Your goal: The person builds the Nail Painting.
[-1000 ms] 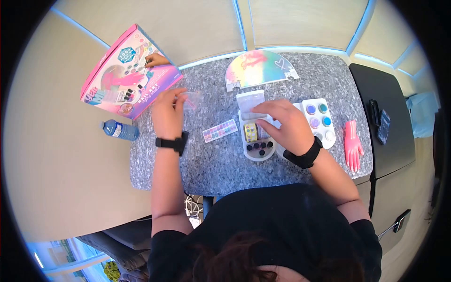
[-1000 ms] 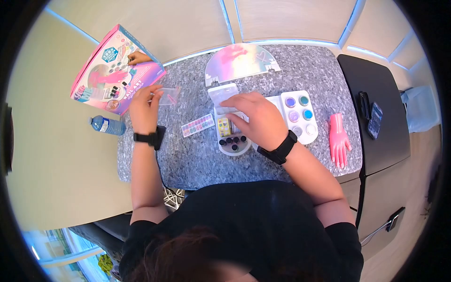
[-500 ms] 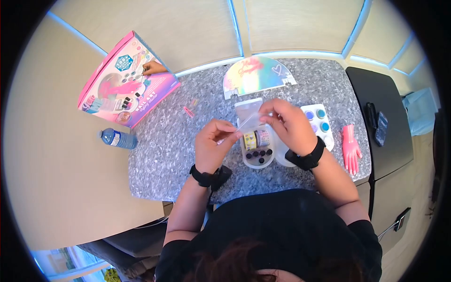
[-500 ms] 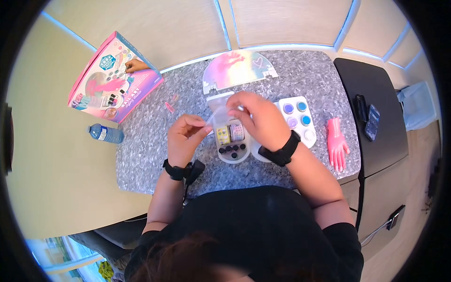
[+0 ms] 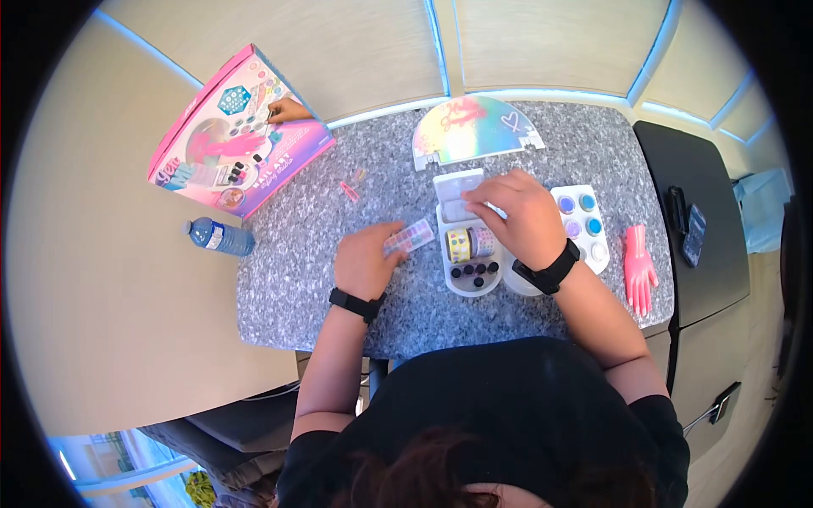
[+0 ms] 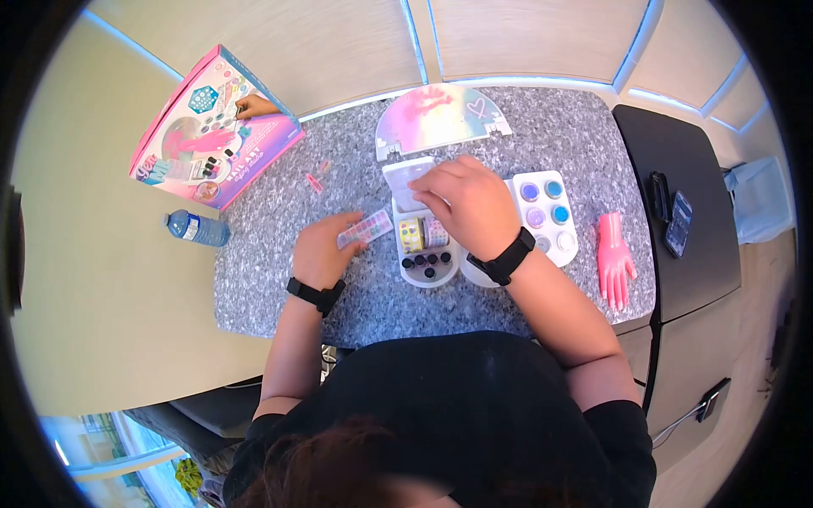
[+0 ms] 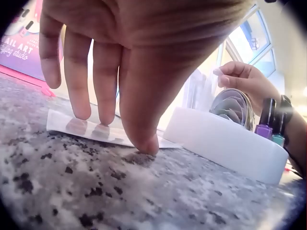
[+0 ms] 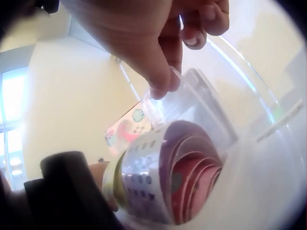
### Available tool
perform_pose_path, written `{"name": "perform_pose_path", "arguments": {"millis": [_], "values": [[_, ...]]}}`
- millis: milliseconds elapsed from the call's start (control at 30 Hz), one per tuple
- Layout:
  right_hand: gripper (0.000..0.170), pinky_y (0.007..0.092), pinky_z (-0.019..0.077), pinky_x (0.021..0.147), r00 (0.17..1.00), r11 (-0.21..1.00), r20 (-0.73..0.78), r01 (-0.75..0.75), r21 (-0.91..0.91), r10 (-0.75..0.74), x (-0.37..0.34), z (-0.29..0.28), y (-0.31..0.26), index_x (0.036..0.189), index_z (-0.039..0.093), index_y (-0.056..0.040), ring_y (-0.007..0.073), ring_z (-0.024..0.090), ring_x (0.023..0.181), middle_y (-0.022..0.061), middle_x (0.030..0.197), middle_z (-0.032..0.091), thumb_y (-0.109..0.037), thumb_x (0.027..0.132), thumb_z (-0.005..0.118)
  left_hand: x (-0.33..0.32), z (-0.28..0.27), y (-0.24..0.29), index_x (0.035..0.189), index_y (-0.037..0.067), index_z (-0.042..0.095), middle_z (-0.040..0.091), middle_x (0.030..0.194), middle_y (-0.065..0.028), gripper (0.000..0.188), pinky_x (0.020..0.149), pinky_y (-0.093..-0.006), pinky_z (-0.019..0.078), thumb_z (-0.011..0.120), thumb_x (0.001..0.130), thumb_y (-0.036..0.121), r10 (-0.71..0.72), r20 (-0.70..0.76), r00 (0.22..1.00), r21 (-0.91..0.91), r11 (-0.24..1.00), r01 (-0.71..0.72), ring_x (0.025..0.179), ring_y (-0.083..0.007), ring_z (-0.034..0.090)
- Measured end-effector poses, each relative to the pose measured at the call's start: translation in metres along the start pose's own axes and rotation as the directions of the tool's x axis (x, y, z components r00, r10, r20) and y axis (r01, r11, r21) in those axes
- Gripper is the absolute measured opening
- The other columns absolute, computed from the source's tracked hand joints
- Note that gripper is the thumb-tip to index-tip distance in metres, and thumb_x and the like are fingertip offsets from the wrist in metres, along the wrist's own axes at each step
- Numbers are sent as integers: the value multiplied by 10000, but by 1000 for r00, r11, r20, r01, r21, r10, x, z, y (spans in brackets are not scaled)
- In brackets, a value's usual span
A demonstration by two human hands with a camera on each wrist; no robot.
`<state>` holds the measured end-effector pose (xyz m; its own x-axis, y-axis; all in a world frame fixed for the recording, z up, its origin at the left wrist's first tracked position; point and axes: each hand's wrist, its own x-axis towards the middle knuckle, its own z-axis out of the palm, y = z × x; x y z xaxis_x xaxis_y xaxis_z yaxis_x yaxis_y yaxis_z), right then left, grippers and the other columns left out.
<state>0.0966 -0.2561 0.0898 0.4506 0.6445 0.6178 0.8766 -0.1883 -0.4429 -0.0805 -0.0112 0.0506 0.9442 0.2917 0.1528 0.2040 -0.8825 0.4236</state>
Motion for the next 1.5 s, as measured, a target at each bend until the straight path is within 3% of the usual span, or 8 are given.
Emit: {"name": "perform_pose_path", "arguments": {"millis": [300, 500, 667, 800, 867, 1100, 1233, 1500], "values": [[192, 454, 564, 898, 999, 996, 28, -26, -83, 29, -6, 3, -5, 1041, 818, -99, 330, 684, 1031, 69, 1059, 720, -112, 862, 885, -1, -8, 3, 1366, 137, 739, 802, 1124, -75, 590, 868, -436, 591, 934, 810, 164, -87, 172, 981, -105, 989, 106, 989, -291, 762], [245, 466, 545, 918, 999, 999, -43, 6, 35, -5, -6, -5, -14, 1105, 809, -111, 334, 679, 1015, 80, 1084, 741, -137, 870, 874, -3, -18, 4, 1123, 87, 824, 798, 973, -89, 327, 806, -415, 577, 937, 828, 172, -131, 193, 972, -180, 970, 166, 861, -285, 744], [245, 435, 551, 922, 999, 982, -28, -13, 190, 19, -2, -9, -27, 1131, 828, -119, 318, 711, 998, 78, 1081, 809, -158, 895, 882, 0, -36, 59, 955, 57, 867, 805, 915, -122, 149, 776, -391, 571, 918, 862, 162, -64, -269, 961, -385, 922, -47, 839, -275, 757], [198, 415, 556, 893, 999, 963, 16, -43, 265, 40, -5, -3, -24, 1098, 839, -116, 302, 722, 977, 64, 1013, 820, -161, 909, 875, 5, -26, 77, 995, 40, 865, 802, 906, -105, 186, 822, -359, 557, 937, 845, 122, -2, -264, 965, -486, 864, -131, 876, -225, 750], [167, 416, 556, 880, 999, 961, 12, -48, 272, 47, -5, -5, -22, 1072, 839, -115, 298, 719, 963, 57, 978, 812, -156, 913, 867, 10, -27, 78, 1016, 44, 868, 824, 950, -103, 197, 830, -355, 562, 938, 850, 125, -47, -116, 992, -450, 893, -11, 864, -228, 759], [99, 431, 551, 827, 996, 995, -38, 80, -68, -83, -3, -13, -15, 1014, 822, -125, 268, 680, 891, 35, 935, 782, -108, 917, 810, 44, -17, -4, 1097, 88, 873, 848, 1055, -92, 240, 842, -375, 584, 908, 914, 238, -203, -180, 963, -351, 927, 130, 876, -230, 785], [116, 422, 554, 820, 994, 988, -44, 97, -118, -103, -2, -5, -16, 996, 816, -125, 264, 668, 886, 23, 926, 772, -103, 883, 799, 58, -11, -46, 1181, 131, 836, 834, 1127, -78, 324, 853, -412, 595, 890, 930, 327, -242, -250, 938, -44, 970, 238, 935, -249, 783], [130, 420, 561, 841, 995, 982, 31, 97, -160, -93, 2, -8, -10, 1000, 824, -121, 267, 671, 899, 25, 939, 780, -109, 875, 791, 80, -3, -69, 1189, 201, 772, 806, 1218, -69, 398, 1031, -569, 525, 859, 930, 490, -496, -162, 853, 213, 827, 521, 1158, -327, 763]]}}
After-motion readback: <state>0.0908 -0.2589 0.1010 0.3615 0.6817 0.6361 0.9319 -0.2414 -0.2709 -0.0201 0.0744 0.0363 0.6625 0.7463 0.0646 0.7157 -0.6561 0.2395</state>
